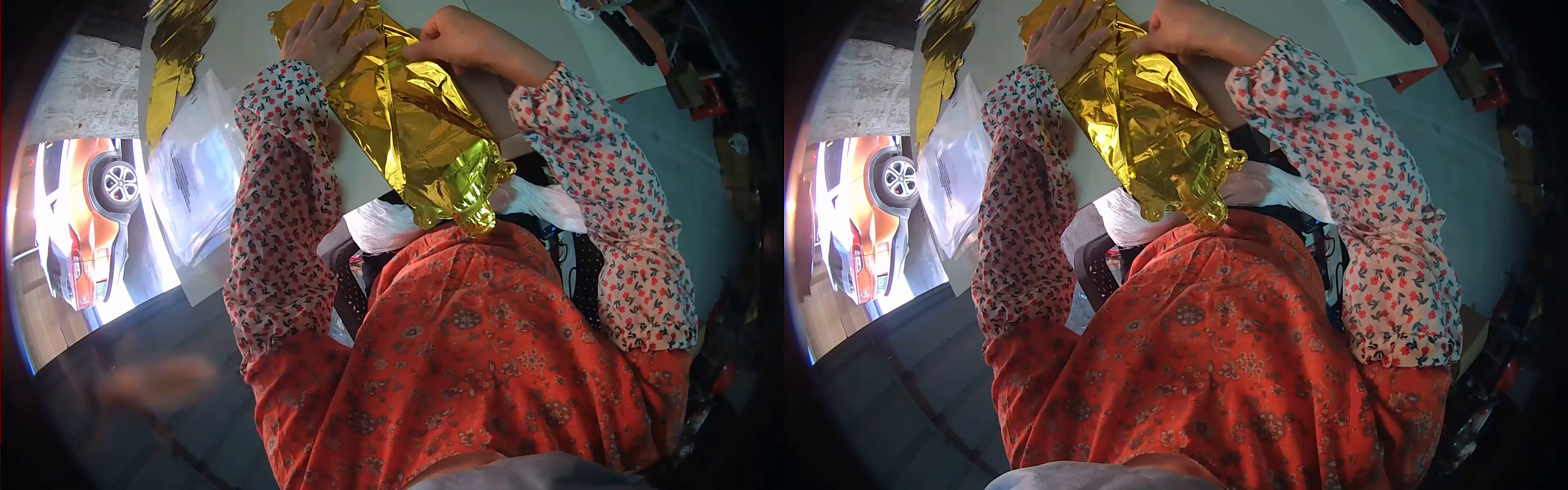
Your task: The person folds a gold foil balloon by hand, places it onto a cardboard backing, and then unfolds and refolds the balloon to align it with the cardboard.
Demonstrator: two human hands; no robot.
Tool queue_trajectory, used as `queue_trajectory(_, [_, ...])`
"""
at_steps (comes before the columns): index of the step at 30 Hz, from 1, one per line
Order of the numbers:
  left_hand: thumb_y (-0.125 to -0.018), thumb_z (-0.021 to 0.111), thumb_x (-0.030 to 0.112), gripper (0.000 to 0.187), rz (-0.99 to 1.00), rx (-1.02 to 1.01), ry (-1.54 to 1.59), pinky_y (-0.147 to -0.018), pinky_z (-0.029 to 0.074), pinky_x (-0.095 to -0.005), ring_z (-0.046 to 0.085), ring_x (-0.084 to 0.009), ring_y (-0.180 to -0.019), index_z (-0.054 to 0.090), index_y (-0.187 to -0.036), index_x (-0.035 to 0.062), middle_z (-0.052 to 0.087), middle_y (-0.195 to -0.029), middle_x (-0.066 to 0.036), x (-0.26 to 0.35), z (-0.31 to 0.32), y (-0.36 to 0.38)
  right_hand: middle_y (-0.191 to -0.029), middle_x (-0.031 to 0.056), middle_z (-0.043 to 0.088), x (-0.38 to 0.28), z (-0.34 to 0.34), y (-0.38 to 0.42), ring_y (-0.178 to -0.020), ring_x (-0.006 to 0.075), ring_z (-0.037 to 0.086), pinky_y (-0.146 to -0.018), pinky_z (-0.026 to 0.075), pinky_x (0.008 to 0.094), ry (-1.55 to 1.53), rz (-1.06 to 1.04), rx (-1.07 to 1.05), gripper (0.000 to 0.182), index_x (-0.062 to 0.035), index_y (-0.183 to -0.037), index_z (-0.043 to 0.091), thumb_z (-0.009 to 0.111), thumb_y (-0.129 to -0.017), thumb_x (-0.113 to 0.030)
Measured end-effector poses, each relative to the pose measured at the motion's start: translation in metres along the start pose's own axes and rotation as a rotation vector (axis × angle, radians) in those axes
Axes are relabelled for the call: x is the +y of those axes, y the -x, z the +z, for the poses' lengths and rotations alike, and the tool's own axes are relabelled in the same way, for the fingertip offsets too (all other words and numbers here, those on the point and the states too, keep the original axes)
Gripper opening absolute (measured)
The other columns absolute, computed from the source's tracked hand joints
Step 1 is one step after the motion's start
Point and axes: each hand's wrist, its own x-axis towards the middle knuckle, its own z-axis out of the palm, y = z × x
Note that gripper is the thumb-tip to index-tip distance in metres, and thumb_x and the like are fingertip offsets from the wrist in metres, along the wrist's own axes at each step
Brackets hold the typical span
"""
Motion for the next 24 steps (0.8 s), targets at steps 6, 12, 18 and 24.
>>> queue_trajectory(6, [-0.096,0.032,0.070,0.081,-0.021,-0.028,0.015,-0.123,0.010,-0.0470,0.011,-0.0319,-0.153,0.028,-0.157,0.0165,0.021,-0.164,-0.014,0.006,-0.009,0.005,-0.057,-0.0001,0.053,0.002,0.007,0.035,-0.046,0.0097,0.051,-0.044,0.038,0.0276,-0.193,0.067,-0.077,0.033,-0.0017,-0.070,0.061,0.077,-0.083,-0.028])
queue_trajectory(12, [-0.096,0.032,0.070,0.080,-0.006,-0.009,0.022,-0.123,0.010,-0.0471,0.012,-0.0317,-0.153,0.028,-0.157,0.0171,0.020,-0.164,-0.014,0.002,-0.003,0.002,-0.061,0.0022,0.059,0.002,0.010,0.052,-0.049,0.0088,0.054,-0.046,0.040,0.0265,-0.315,0.089,-0.076,0.028,-0.0004,-0.074,0.065,0.076,-0.083,-0.024])
queue_trajectory(18, [-0.097,0.032,0.068,0.077,-0.040,-0.005,0.039,-0.123,0.011,-0.0492,0.011,-0.0301,-0.153,0.028,-0.157,0.0197,0.019,-0.165,-0.011,0.000,0.003,0.002,-0.084,0.0081,0.072,-0.011,0.006,0.065,-0.077,0.0249,0.069,-0.069,0.053,0.0354,0.183,-0.079,0.293,0.020,-0.0006,-0.093,0.069,0.063,-0.094,-0.020])
queue_trajectory(24, [-0.101,0.028,0.063,0.070,-0.015,-0.012,0.102,-0.123,0.009,-0.0496,0.010,-0.0300,-0.153,0.025,-0.158,0.0232,0.017,-0.165,-0.010,0.005,-0.008,0.007,-0.151,0.0092,0.044,0.011,0.042,0.014,-0.143,0.0261,0.036,-0.117,0.029,0.0441,0.628,-0.458,0.401,0.046,-0.0124,-0.144,0.049,0.050,-0.102,-0.033])
